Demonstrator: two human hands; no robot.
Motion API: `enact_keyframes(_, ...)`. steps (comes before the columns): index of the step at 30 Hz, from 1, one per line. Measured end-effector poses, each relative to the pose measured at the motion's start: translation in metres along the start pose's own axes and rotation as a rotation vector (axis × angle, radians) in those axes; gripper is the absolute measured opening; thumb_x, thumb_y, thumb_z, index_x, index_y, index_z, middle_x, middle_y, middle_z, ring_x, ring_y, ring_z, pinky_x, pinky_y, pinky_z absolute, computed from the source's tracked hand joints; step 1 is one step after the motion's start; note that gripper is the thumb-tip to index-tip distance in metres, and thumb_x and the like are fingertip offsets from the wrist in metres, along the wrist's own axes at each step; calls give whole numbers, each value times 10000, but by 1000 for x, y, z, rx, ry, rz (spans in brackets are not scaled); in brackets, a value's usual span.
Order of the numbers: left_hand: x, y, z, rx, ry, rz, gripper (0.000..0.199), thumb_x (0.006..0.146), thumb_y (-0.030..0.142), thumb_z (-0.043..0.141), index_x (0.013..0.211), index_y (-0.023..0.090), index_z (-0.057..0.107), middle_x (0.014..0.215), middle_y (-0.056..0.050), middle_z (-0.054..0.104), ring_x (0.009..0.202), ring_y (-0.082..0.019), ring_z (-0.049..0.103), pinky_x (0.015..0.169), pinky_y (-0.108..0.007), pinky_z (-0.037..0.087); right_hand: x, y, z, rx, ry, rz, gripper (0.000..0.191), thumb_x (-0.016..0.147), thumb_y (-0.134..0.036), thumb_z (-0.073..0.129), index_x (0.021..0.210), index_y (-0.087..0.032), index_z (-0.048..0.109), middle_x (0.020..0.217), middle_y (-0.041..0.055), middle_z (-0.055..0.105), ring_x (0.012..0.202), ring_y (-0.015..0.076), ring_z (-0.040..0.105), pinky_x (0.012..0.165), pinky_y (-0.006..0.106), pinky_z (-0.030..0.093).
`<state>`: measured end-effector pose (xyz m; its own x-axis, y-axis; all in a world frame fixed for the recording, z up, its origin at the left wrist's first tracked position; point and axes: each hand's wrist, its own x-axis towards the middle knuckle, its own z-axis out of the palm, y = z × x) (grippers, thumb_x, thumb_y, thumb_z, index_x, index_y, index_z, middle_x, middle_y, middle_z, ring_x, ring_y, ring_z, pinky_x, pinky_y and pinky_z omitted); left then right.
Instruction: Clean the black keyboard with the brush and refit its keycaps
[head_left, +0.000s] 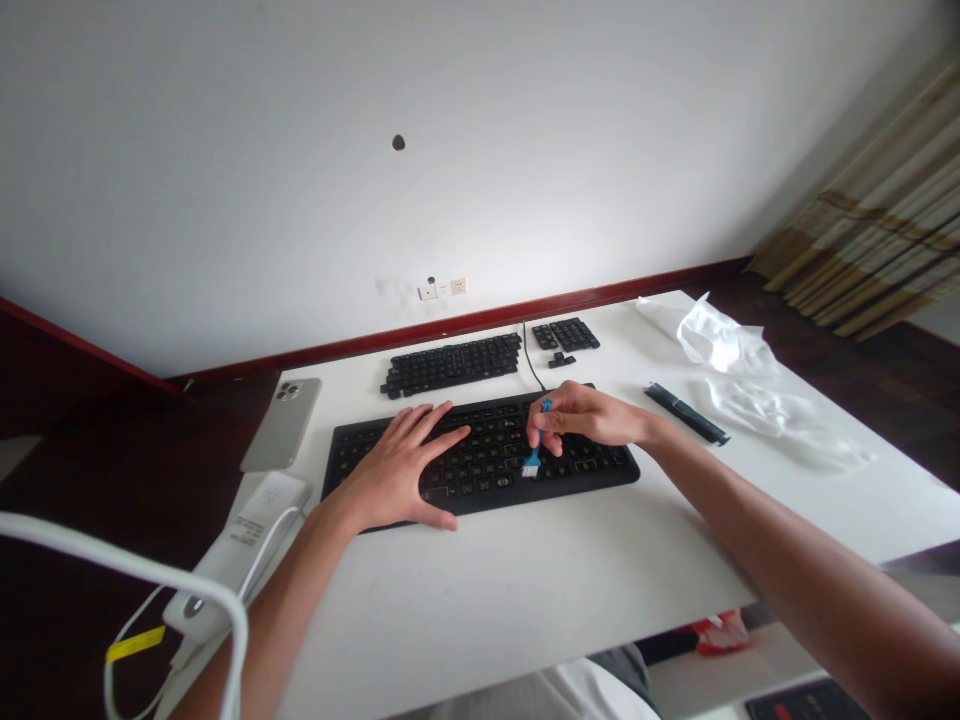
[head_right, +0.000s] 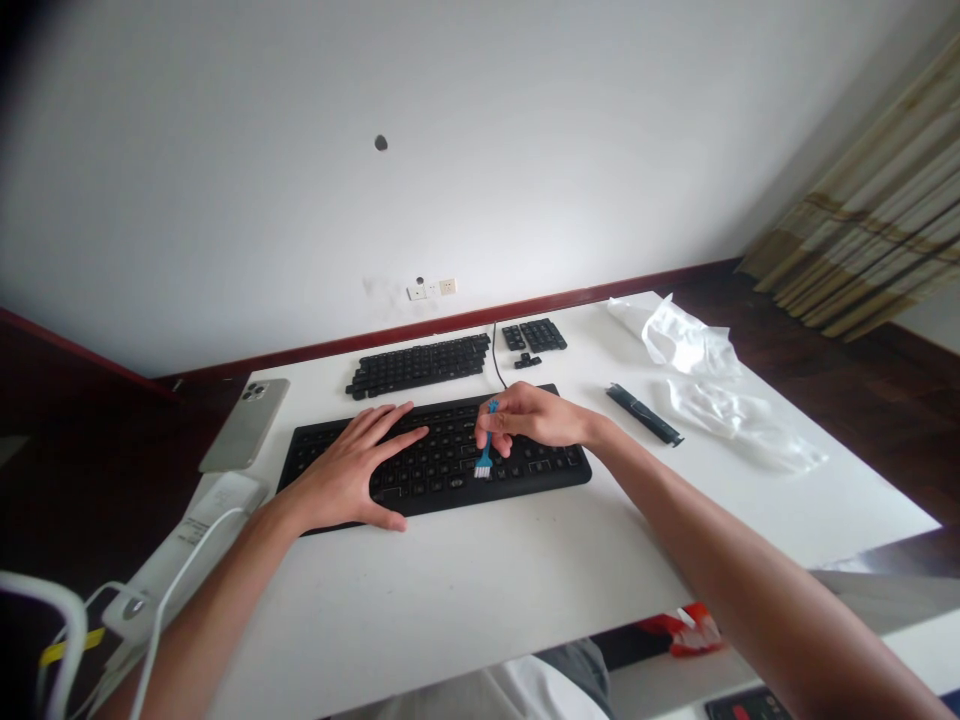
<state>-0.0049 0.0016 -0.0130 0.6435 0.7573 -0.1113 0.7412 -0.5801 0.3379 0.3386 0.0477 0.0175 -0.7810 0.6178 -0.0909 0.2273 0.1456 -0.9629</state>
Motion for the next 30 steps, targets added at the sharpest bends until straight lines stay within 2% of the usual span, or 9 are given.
enact_keyframes(4, 0, 1, -1, 7, -18, -10, 1181, 671, 812, 826, 1669, 420, 330, 1803, -30, 88, 1626, -448, 133, 1311, -621, 187, 0, 1, 0, -11, 33, 3, 468, 1039, -557, 568, 939, -155, 785, 711, 44, 702, 681, 164, 644, 680, 288, 487)
enact_keyframes(8, 0, 2, -2, 11, -10, -3, 1172, 685, 799, 827, 1672, 416, 325, 1803, -30, 85, 1627, -445, 133, 1316, -620, 166, -2, 2, -2, -59, 7, -2, 565, 1043, -604, 525, 789, -160, 766, 663, 39, 664, 616, 148, 578, 638, 291, 454)
enact_keyframes(11, 0, 1, -2, 5, -9, 7, 1172, 685, 808, 821, 1672, 413, 327, 1804, -27, 85, 1625, -448, 139, 1320, -618, 151, -3, 3, -4, -61, 20, 3, 618, 1045, -626, 501, 722, -161, 748, 670, 56, 682, 615, 154, 588, 645, 301, 469)
enact_keyframes(15, 1, 1, -2, 7, -1, 11, 1167, 685, 809, 819, 1669, 403, 342, 1803, -26, 88, 1623, -451, 144, 1321, -621, 150, -1, 3, -1, -77, 49, 16, 616, 1043, -633, 502, 742, -159, 754, 697, 62, 707, 642, 157, 608, 655, 294, 489)
enact_keyframes(20, 2, 0, -1, 28, -10, 17, 1168, 687, 821, 808, 1669, 389, 347, 1804, -31, 81, 1626, -447, 135, 1320, -626, 153, -1, 0, 1, -60, -16, 35, 613, 1049, -623, 505, 763, -138, 746, 709, 63, 717, 641, 150, 632, 667, 284, 501)
enact_keyframes(23, 2, -1, -1, 24, -8, 15, 1164, 691, 826, 801, 1671, 408, 332, 1804, -20, 80, 1626, -445, 138, 1321, -624, 156, -2, -1, -1, -72, 34, 20, 633, 1054, -627, 491, 707, -144, 707, 648, 43, 673, 601, 134, 599, 655, 278, 487)
enact_keyframes(26, 1, -1, 0, 26, -6, 15, 1166, 697, 835, 789, 1676, 426, 307, 1805, -12, 66, 1630, -439, 127, 1318, -624, 164, -2, 1, -2, -81, 81, 20, 636, 1052, -643, 479, 730, -147, 713, 646, 39, 662, 613, 138, 598, 650, 278, 484)
enact_keyframes(30, 1, 0, -1, 39, -8, 16, 1165, 691, 815, 810, 1671, 403, 335, 1804, -26, 77, 1627, -440, 136, 1318, -620, 164, 0, 5, 1, -94, 26, 37, 649, 1052, -653, 468, 742, -143, 722, 673, 50, 679, 630, 146, 616, 677, 286, 495)
